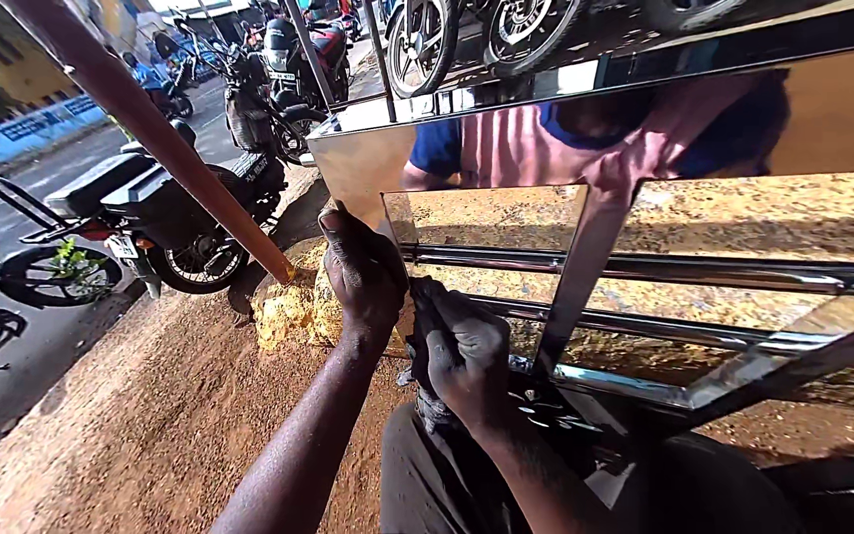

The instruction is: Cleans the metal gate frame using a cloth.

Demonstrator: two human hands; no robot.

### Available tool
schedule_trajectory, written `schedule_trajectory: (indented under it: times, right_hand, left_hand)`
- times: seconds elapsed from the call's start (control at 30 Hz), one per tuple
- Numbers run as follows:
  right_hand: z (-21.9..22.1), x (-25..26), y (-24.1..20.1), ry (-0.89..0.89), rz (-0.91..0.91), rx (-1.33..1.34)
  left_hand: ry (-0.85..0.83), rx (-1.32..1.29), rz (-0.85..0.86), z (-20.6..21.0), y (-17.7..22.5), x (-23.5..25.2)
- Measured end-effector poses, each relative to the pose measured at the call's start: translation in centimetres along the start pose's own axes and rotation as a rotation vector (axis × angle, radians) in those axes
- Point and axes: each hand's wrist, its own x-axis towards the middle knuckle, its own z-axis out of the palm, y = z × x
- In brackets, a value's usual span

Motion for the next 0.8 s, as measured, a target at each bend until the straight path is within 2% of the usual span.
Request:
schedule_trajectory:
  times: [0.17, 0.37, 0.5, 0.57, 0.67, 0.73, 0.8]
  right_hand:
    - [0.2, -0.8, -1.2, -0.031, 0.136, -0.028]
    - [0.7, 0.1, -2.8, -0.189, 0.265, -0.004]
    - [-0.4, 4.2, -2.4, -0.345, 0.423, -0.099]
    - [-0.5, 4.0, -2.8, -0.37, 0.373, -0.223]
    - [0.1, 1.6, -3.0, -0.223, 0.091, -0.332]
    - [0.1, 1.6, -2.8, -0.182, 0.042, -0.328]
    - [-0.1, 2.6, -3.0, -0.191, 0.079, -0.29]
  left_hand:
    - [0.018, 0.005, -0.02, 0.2, 0.2, -0.1]
    - [0.004, -0.038, -0.016, 0.6, 0.5, 0.0]
    - [0.013, 0.015, 0.016, 0.5, 0.3, 0.2]
    - [0.014, 0.004, 0.021, 0.6, 0.1, 0.2]
    - [0.023, -0.006, -0.005, 1.0, 0.0, 0.2]
    - [0.041, 0.019, -0.002, 0.8, 0.0, 0.0]
    - [0.061, 0.043, 0.011, 0.9, 0.3, 0.1]
